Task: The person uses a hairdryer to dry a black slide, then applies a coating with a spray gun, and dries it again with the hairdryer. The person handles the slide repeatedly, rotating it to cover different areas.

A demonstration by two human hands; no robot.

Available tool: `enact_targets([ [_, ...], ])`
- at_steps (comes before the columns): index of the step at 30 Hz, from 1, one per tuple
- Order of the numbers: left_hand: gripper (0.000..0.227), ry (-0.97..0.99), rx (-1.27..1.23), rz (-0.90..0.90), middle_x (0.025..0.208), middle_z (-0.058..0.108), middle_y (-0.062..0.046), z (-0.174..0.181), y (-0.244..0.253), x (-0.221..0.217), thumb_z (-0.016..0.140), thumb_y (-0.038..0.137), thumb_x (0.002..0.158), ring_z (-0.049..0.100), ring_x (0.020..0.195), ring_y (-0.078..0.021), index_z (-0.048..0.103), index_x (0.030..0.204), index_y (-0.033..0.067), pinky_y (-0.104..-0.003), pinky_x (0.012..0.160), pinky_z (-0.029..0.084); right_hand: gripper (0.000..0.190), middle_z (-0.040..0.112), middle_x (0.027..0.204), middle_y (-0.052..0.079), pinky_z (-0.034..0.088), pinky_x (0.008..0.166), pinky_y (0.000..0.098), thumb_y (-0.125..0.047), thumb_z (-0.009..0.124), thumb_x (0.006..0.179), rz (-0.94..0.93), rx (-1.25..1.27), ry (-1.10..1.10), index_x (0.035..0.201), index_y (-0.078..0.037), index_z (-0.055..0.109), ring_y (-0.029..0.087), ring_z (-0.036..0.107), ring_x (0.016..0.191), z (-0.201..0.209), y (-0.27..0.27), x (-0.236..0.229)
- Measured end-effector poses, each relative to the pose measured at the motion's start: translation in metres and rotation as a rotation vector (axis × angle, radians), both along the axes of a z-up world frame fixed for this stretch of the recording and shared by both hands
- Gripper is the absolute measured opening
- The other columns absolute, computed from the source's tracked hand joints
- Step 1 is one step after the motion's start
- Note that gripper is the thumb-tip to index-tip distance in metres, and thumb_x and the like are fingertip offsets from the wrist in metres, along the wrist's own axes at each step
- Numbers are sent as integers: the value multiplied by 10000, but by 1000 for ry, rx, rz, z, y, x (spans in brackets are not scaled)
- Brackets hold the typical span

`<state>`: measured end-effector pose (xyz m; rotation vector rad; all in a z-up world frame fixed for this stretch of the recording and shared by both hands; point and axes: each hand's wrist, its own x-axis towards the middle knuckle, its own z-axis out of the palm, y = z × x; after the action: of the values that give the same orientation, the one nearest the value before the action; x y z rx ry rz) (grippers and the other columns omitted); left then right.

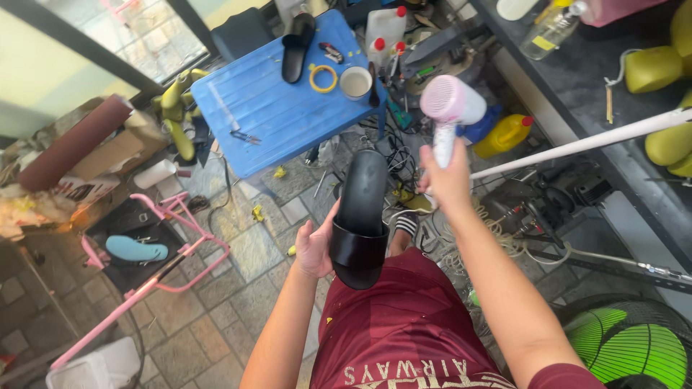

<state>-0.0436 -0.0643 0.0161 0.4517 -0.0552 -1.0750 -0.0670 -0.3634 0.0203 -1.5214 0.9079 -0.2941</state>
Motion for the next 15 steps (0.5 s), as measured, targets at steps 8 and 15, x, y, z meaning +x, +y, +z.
enact_targets([
  [8, 1149, -88, 37, 31, 1712, 219, -144, 5, -27, 6, 595, 701, 818, 266, 1571, -323, 88, 1679, 132, -465, 1280, 235, 523, 617, 1237, 231, 478, 985, 468, -51, 710, 908, -122, -731, 84, 1354, -10, 440, 365, 649, 1114, -63, -206, -42],
  [15, 1139, -81, 67, 116, 1709, 212, -138, 18, -36, -1, 564, 705, 824, 256, 1569, -305, 89, 1677, 117, -460, 1276, 225, 500, 550, 1297, 348, 472, 1034, 507, 72, 648, 826, -52, -1203, 109, 1305, 73, 507, 494, 589, 1157, -83, -317, -29],
])
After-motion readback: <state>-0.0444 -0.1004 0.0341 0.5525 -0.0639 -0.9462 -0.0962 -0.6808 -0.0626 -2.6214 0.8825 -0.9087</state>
